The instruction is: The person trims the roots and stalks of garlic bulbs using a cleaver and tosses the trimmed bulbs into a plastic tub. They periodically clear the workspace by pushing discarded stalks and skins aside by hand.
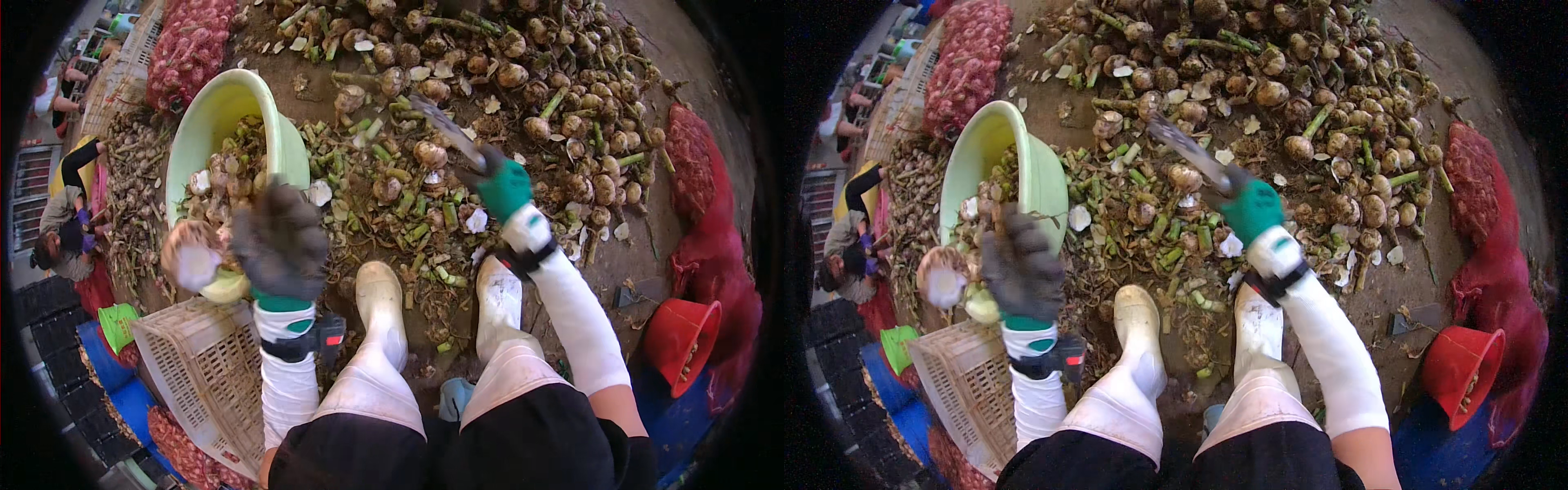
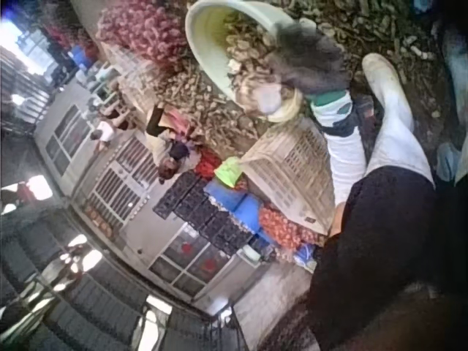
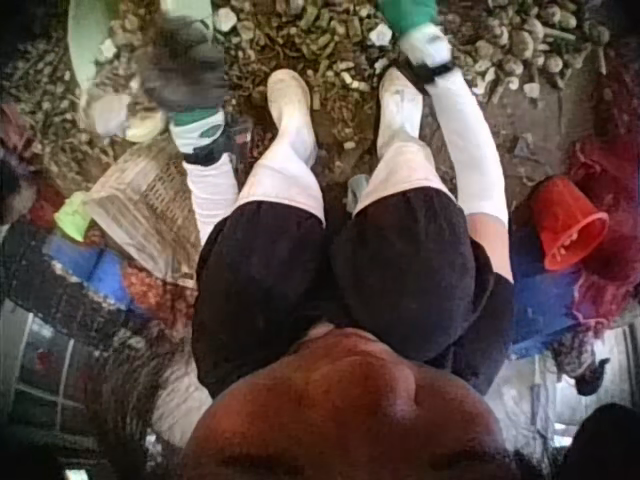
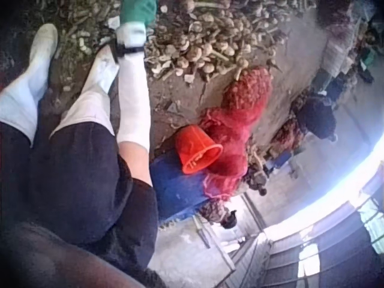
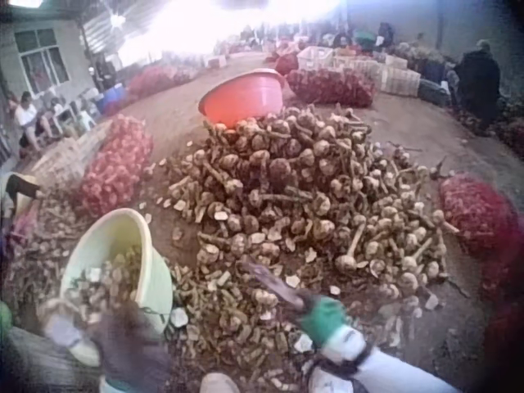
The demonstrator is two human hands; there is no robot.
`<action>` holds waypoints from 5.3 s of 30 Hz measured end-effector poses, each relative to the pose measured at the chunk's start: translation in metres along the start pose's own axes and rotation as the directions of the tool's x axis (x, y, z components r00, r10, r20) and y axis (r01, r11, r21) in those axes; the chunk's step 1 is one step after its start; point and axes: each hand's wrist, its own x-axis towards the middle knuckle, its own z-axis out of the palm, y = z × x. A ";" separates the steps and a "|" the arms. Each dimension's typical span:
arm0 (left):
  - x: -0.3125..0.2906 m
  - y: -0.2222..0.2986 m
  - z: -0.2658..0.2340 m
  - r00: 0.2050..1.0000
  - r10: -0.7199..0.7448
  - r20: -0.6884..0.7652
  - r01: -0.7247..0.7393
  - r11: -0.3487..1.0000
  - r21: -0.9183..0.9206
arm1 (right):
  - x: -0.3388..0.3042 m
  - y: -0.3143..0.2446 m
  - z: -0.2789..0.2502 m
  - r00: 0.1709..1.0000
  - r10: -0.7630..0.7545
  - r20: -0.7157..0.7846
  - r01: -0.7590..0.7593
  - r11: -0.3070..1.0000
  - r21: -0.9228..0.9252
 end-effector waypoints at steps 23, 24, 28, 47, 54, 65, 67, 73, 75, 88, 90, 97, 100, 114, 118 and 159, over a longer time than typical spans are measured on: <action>-0.067 -0.061 -0.186 0.869 -0.424 -0.256 0.492 0.803 0.338 | -0.097 -0.068 -0.053 0.849 -0.413 0.329 0.441 0.897 -0.012; -0.064 -0.062 -0.197 0.854 -0.444 -0.270 0.510 0.814 0.277 | -0.097 -0.073 -0.055 0.845 -0.421 0.330 0.446 0.895 -0.002; -0.106 -0.044 -0.238 0.768 -0.578 -0.276 0.601 0.799 -0.002 | -0.101 -0.076 -0.064 0.811 -0.337 0.478 0.464 0.868 -0.177; -0.035 -0.075 -0.066 0.923 -0.385 -0.030 0.077 0.106 0.991 | -0.108 -0.023 -0.045 0.873 -0.377 0.308 0.424 0.900 -0.102; -0.072 -0.049 -0.075 0.738 -0.671 0.080 0.086 0.211 0.974 | -0.101 0.082 -0.067 0.924 0.382 -0.001 -0.351 0.852 0.389; -0.013 -0.085 -0.062 0.978 -0.171 -0.121 0.209 0.803 0.558 | -0.081 -0.059 -0.047 0.867 0.030 0.498 -0.433 0.541 0.721; -0.011 -0.073 -0.074 0.816 -0.527 -0.239 0.568 0.808 0.158 | -0.081 -0.054 -0.039 0.912 -0.070 0.403 -0.278 0.616 0.737; -0.012 -0.061 -0.052 0.911 -0.096 -0.402 0.405 0.399 0.823 | -0.070 -0.024 -0.029 0.964 -0.105 0.245 0.113 0.994 -0.016; -0.006 -0.058 -0.051 0.922 -0.040 -0.385 0.373 0.355 0.857 | -0.078 0.027 -0.015 0.938 0.016 0.347 0.005 0.998 -0.061; -0.044 0.011 -0.039 0.917 0.143 -0.372 0.025 0.911 0.412 | -0.098 0.055 -0.035 0.858 0.342 0.382 -0.467 0.829 0.307; -0.029 0.027 -0.012 0.975 0.100 0.199 -0.146 0.963 0.227 | -0.068 0.011 -0.026 0.912 0.203 0.357 -0.350 0.838 0.418; -0.009 -0.015 -0.056 0.960 -0.263 -0.097 0.271 0.960 0.076 | 0.025 -0.046 0.043 0.899 0.130 0.419 -0.176 0.982 0.074; -0.004 -0.046 -0.109 0.800 -0.277 -0.532 0.495 0.806 0.325 | 0.004 -0.055 0.063 0.954 -0.058 0.294 0.048 0.998 0.042; -0.046 -0.038 -0.159 0.793 -0.592 -0.144 0.549 0.594 0.588 | -0.094 -0.064 -0.054 0.820 -0.346 0.456 0.443 0.888 -0.122; -0.055 -0.038 -0.155 0.774 -0.592 -0.226 0.521 0.393 0.758 | -0.104 -0.076 -0.058 0.784 -0.401 0.474 0.528 0.832 -0.169; -0.009 0.009 -0.023 0.991 0.011 0.132 0.008 0.990 -0.143 | 0.003 0.083 -0.068 0.995 0.010 -0.098 -0.039 0.956 -0.291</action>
